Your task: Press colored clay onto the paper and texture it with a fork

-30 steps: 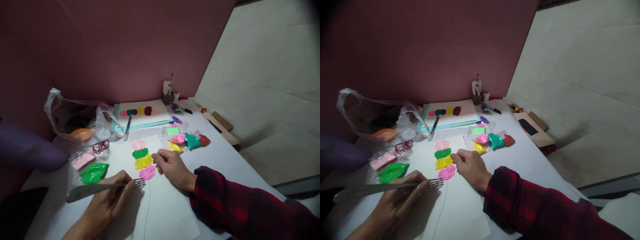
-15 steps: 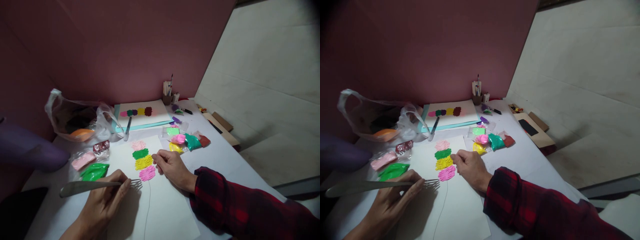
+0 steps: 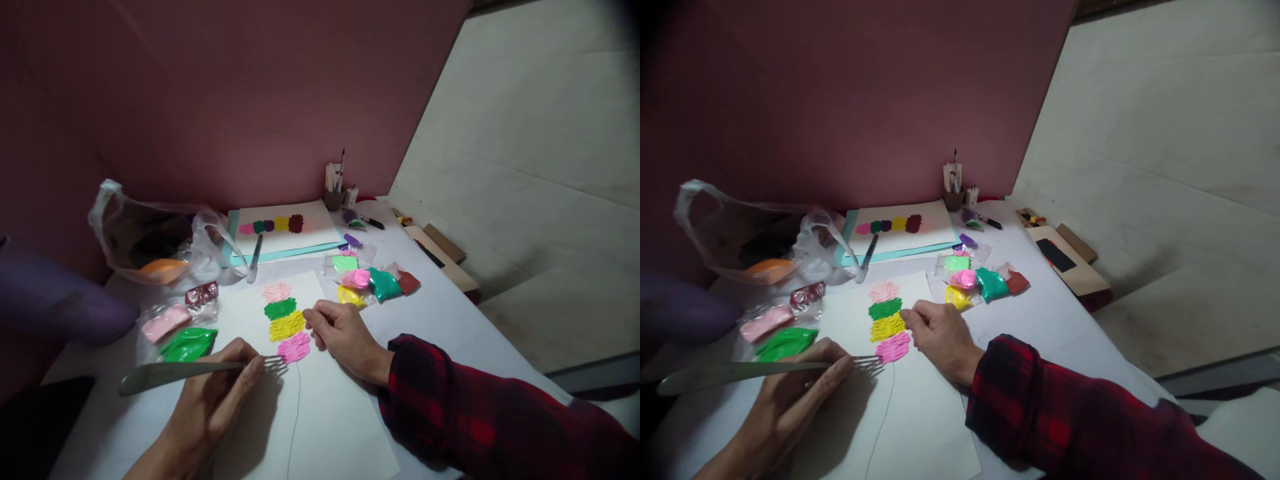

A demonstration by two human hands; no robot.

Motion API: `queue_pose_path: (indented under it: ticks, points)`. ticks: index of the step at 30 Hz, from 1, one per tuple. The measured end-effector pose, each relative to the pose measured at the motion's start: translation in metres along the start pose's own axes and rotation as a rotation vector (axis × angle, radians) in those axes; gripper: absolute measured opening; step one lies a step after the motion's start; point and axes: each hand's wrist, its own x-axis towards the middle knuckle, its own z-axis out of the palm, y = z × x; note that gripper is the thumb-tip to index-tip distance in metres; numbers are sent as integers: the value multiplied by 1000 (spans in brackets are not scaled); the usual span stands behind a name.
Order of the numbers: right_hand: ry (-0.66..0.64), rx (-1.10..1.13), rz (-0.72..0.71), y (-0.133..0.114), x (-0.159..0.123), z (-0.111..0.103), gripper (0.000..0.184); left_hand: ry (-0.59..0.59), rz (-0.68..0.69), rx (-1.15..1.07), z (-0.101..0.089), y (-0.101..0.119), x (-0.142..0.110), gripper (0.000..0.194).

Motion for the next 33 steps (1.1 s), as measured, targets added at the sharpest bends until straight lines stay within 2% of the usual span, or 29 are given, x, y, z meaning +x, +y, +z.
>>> queue_pose_path:
  ticks: [10,17,23,29,33]
  points:
    - [-8,1,1,-1,0,0,37,-6,24,70,-1,4,4,30]
    - [-20,-1,5,-3,0,-1,36,-18,-67,52,-4,5,3,32]
    - [-17,7,9,-2,0,-1,37,19,-53,121,-7,6,4,33]
    - [-15,2,3,-3,0,-1,36,82,-54,63,-6,5,1,31]
    - [-16,7,6,-2,0,-1,36,62,-48,45,-5,7,2,32]
